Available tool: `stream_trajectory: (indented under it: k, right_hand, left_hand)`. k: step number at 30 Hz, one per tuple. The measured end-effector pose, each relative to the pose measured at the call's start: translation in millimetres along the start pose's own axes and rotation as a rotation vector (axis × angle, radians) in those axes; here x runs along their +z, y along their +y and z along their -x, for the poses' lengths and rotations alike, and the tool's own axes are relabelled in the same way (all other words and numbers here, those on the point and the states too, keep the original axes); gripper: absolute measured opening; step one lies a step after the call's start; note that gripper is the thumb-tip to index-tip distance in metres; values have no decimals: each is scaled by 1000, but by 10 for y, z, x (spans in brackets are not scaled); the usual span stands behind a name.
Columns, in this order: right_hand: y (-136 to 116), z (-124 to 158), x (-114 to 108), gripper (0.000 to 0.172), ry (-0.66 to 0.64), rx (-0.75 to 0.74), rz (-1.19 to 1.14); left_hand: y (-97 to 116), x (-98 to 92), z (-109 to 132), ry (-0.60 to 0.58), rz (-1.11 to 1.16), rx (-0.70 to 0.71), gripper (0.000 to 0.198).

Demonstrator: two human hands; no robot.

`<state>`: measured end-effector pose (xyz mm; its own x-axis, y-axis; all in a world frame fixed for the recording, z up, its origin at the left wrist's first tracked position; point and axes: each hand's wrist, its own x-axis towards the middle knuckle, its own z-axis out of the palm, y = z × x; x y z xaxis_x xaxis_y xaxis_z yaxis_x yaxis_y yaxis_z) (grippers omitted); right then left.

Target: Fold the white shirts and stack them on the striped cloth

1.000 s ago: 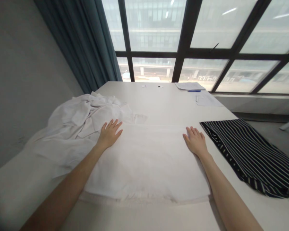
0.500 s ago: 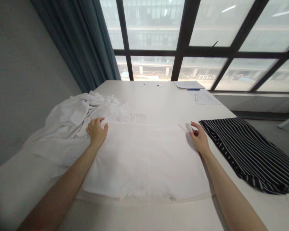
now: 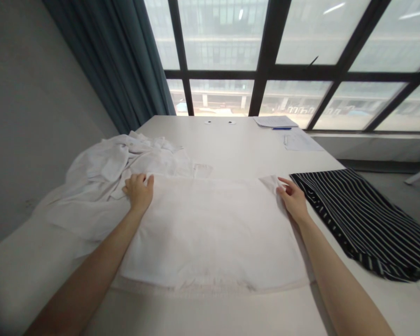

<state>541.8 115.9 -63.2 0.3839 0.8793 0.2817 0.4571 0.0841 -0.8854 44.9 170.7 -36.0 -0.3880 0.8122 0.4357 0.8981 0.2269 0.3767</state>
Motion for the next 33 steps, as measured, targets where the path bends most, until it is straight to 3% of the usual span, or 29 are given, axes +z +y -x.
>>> stream_trajectory:
  k: [7,19,22,24,29,33]
  right_hand:
    - [-7,3,33,51,95,22,-35]
    - [-7,-10,29,49,97,-82,164]
    - [-3,-4,74,53,73,-165,242]
    - [-21,16,103,53,56,-236,307]
    - [-159,43,115,38,-24,-393,446]
    - [-438,56,98,27,-227,-522,517]
  left_hand:
    - [-27,29,-34,-21,55,-28,21]
    - [39,-69,10,33,64,-40,25]
    - [161,-175,77,58,-7,129,35]
    - [284,-240,143,4,-35,296,36]
    - [633,-324,443,-343,44,643,26]
    - [809,-392,821,-620,113,1022,30]
